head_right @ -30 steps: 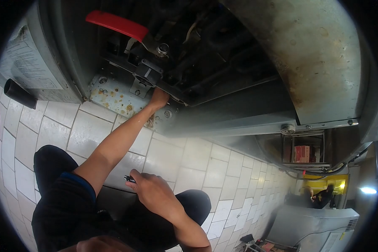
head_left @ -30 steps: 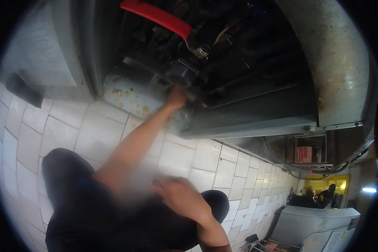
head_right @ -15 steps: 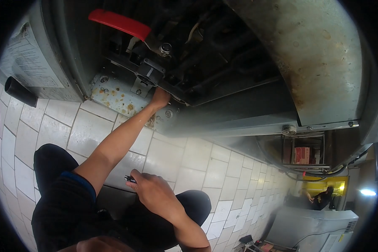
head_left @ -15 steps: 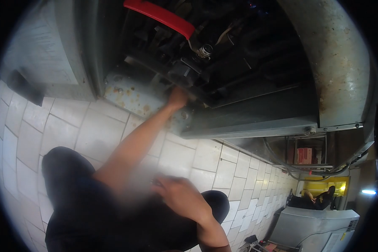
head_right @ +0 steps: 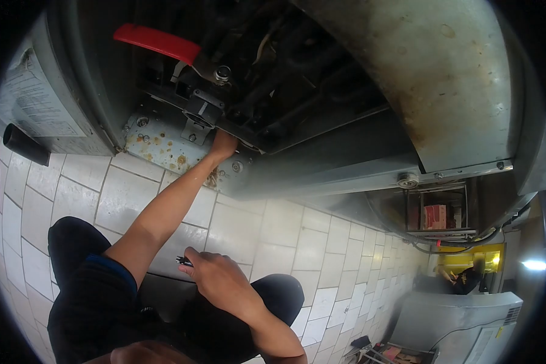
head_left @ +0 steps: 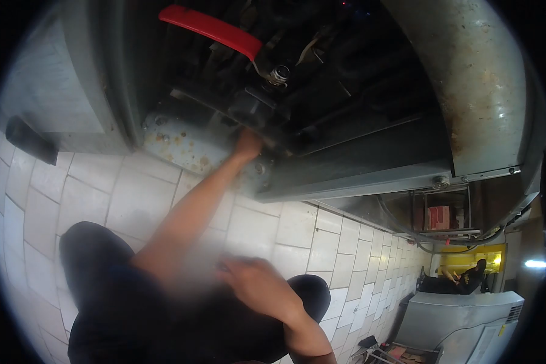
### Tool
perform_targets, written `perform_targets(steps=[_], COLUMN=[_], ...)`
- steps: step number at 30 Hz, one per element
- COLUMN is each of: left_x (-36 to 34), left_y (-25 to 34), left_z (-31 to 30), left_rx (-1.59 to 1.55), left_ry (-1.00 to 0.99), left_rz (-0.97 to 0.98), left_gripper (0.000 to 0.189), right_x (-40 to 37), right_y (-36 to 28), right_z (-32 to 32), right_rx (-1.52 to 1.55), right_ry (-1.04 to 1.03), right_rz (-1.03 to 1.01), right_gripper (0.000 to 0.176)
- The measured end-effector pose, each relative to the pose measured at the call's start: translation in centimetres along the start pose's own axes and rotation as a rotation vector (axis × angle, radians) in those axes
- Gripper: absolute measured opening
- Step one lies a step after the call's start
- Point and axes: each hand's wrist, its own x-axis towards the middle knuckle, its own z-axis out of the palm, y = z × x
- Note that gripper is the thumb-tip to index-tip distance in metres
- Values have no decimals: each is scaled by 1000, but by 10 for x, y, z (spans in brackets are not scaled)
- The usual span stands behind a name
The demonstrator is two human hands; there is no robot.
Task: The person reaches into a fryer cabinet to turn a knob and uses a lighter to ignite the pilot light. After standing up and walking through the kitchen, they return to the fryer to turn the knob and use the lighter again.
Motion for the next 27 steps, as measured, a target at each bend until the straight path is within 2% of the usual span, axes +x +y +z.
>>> perform_targets(steps=[4, 6, 10, 14, 18, 22, 25, 27], left_x=[-3, -3, 0, 1, 6, 6, 6, 4], left_y=[3, 2, -6, -14, -30, -31, -30, -26], left_z=[2, -1, -1, 2, 4, 3, 4, 3], left_rx=[20, 100, 334, 277, 223, 260, 316, 246], left_ry=[105, 19, -101, -85, -99, -140, -77, -112], left_rz=[87, 29, 88, 79, 135, 141, 191, 62], left_gripper=[34, 29, 26, 29, 32, 33, 33, 33], right_x=[-1, -1, -2, -4, -7, -10, -12, -13], right_y=[1, 1, 1, 9, 6, 5, 4, 4], right_z=[0, 1, 0, 6, 4, 4, 3, 4], right_rx=[14, 14, 18, -1, 12, 9, -1, -4], right_ry=[18, 24, 0, 4, 91, 148, 138, 148], right_rz=[11, 11, 23, -28, -49, -111, -105, -97], right_gripper=[21, 21, 22, 23, 23, 23, 23, 23])
